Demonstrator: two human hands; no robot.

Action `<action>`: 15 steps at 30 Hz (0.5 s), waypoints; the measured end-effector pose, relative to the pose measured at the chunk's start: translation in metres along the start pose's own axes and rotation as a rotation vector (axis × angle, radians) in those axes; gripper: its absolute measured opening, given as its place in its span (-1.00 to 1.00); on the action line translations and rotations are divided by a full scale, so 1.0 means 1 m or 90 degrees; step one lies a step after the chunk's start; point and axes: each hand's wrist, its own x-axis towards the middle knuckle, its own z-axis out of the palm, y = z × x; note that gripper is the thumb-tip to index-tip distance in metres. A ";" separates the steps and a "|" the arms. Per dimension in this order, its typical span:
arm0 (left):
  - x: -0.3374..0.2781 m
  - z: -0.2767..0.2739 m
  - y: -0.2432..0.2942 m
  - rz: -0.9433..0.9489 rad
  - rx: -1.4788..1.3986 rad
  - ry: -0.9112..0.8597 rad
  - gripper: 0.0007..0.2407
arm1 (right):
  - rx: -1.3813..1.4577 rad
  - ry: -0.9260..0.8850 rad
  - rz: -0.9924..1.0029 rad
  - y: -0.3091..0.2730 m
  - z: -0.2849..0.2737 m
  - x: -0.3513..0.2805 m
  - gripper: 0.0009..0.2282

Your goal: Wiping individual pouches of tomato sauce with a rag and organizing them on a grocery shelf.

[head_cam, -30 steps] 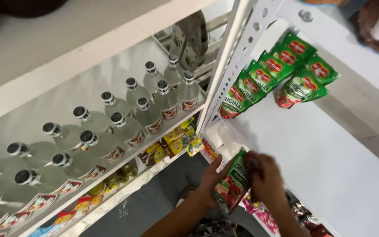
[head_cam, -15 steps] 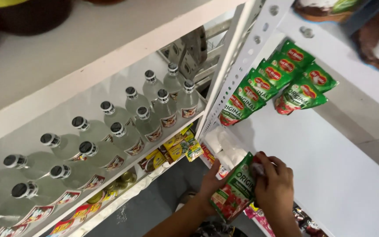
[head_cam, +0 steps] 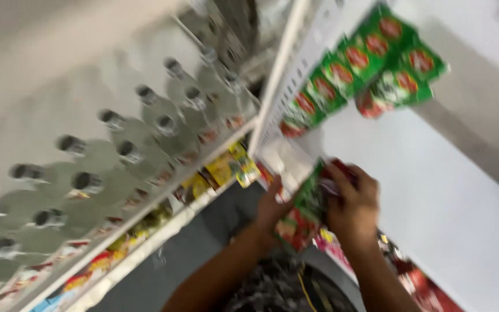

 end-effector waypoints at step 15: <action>-0.025 0.009 0.040 -0.327 -0.978 -0.400 -0.22 | 0.014 0.031 -0.035 0.017 -0.007 -0.010 -0.52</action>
